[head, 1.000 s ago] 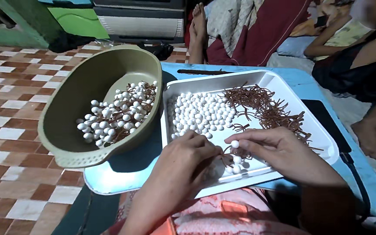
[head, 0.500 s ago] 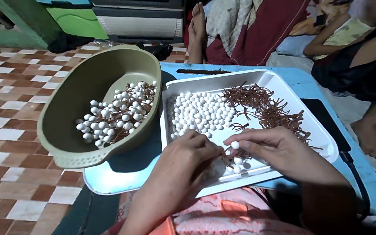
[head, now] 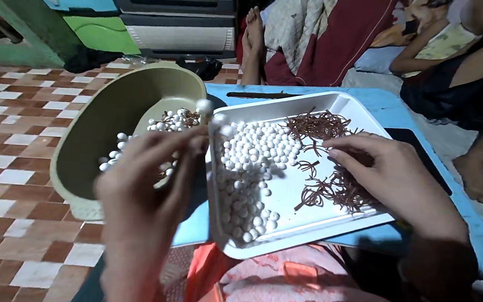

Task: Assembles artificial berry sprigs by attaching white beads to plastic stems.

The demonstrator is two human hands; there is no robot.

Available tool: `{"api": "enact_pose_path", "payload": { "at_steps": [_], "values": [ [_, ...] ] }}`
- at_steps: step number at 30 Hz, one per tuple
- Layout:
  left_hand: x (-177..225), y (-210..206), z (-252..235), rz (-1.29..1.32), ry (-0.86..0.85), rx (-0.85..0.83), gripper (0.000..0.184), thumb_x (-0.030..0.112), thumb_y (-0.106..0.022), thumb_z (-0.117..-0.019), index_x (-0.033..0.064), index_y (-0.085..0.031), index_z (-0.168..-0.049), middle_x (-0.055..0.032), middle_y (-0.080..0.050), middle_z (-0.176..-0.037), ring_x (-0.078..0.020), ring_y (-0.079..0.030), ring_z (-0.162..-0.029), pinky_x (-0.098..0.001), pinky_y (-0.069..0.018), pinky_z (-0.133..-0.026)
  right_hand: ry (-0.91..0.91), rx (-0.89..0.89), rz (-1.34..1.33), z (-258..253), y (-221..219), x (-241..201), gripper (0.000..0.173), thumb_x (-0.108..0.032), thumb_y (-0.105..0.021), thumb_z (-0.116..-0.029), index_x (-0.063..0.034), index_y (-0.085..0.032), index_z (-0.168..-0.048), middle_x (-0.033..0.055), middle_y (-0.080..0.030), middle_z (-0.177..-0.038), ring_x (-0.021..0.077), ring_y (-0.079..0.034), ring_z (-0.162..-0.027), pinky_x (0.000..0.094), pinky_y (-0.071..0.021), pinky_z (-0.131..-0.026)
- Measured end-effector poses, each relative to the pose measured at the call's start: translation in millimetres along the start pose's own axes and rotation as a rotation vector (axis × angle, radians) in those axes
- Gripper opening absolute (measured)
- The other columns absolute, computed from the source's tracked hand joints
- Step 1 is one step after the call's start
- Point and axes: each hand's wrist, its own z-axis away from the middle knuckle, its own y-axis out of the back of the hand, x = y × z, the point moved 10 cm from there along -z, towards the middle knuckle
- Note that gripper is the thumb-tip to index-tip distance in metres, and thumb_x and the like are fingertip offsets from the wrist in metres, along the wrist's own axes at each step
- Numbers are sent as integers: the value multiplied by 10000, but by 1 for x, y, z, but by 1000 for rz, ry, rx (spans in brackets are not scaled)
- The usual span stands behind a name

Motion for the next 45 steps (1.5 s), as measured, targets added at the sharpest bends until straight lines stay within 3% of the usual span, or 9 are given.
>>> {"api": "enact_pose_path", "payload": {
  "at_steps": [11, 15, 19, 23, 27, 30, 36, 40, 45],
  "values": [
    [-73, 46, 7, -429, 292, 54, 466, 352, -552, -1032, 69, -602, -1398, -312, -557, -1320, -535, -537, -1176, -706, -418, -916, -30, -416, 330, -14, -54, -5, 128, -137, -795, -896, -75, -760, -1003, 154, -696, -975, 366, -645, -1021, 566, -471, -931],
    [-33, 27, 5, -193, 186, 73, 517, 359, -569, -1026, 21, -574, -1417, -242, -540, -1408, -335, -545, -1274, -501, -461, -1033, 93, -61, 130, -9, -18, -21, 110, -161, -749, -909, -115, -765, -1007, 83, -719, -925, 271, -689, -879, 526, -528, -798],
    [21, -42, 9, 242, 57, -208, 395, 362, -661, -976, 79, -715, -1246, -5, -716, -1221, -59, -644, -1114, -325, -521, -975, 117, -23, -399, -1, -16, -52, 101, -173, -741, -891, -126, -743, -980, -72, -736, -915, 1, -692, -835, 192, -585, -738],
    [41, -71, 15, 294, 28, -257, 279, 279, -647, -972, 106, -781, -1146, 72, -768, -1058, -13, -693, -1058, -437, -413, -1166, 117, -165, -487, 3, -43, -68, 17, -128, -747, -840, -137, -751, -854, -90, -704, -782, -44, -647, -728, 135, -530, -636],
    [26, -71, 18, 293, 116, -242, 207, 195, -635, -975, 111, -805, -1058, 81, -786, -970, 4, -722, -971, -307, -503, -1088, 69, -429, -301, 15, -69, -68, 85, -189, -774, -879, -107, -788, -899, -4, -728, -830, 64, -665, -739, 250, -537, -649],
    [14, -71, 20, 369, 181, -218, 213, 212, -617, -1010, 110, -781, -1101, 85, -768, -939, 22, -709, -853, -161, -591, -792, -72, -756, -166, 23, -96, -61, 180, -203, -759, -931, -50, -758, -1025, 89, -715, -974, 204, -669, -893, 397, -543, -796],
    [23, -75, 20, 519, 168, -245, 284, 129, -546, -1031, 33, -716, -1237, 15, -712, -1054, -39, -674, -927, -206, -575, -840, -69, -864, -28, 21, -101, -66, 139, -161, -715, -948, -26, -748, -945, 123, -681, -910, 255, -645, -885, 435, -509, -785],
    [27, -79, 21, 543, 172, -272, 308, 84, -549, -1002, 42, -705, -1264, 16, -702, -1092, -31, -669, -983, -195, -568, -860, -24, -671, -103, 19, -90, -59, 154, -221, -727, -941, -74, -767, -925, 81, -702, -847, 231, -657, -817, 463, -501, -732],
    [24, -80, 22, 555, 199, -256, 203, 158, -602, -1007, 115, -791, -1069, 78, -713, -888, 14, -663, -777, -143, -566, -703, -3, -188, -500, 12, -45, -36, 134, -121, -717, -872, -157, -709, -1002, -94, -708, -880, -22, -660, -712, 151, -557, -599]
  ]
}}
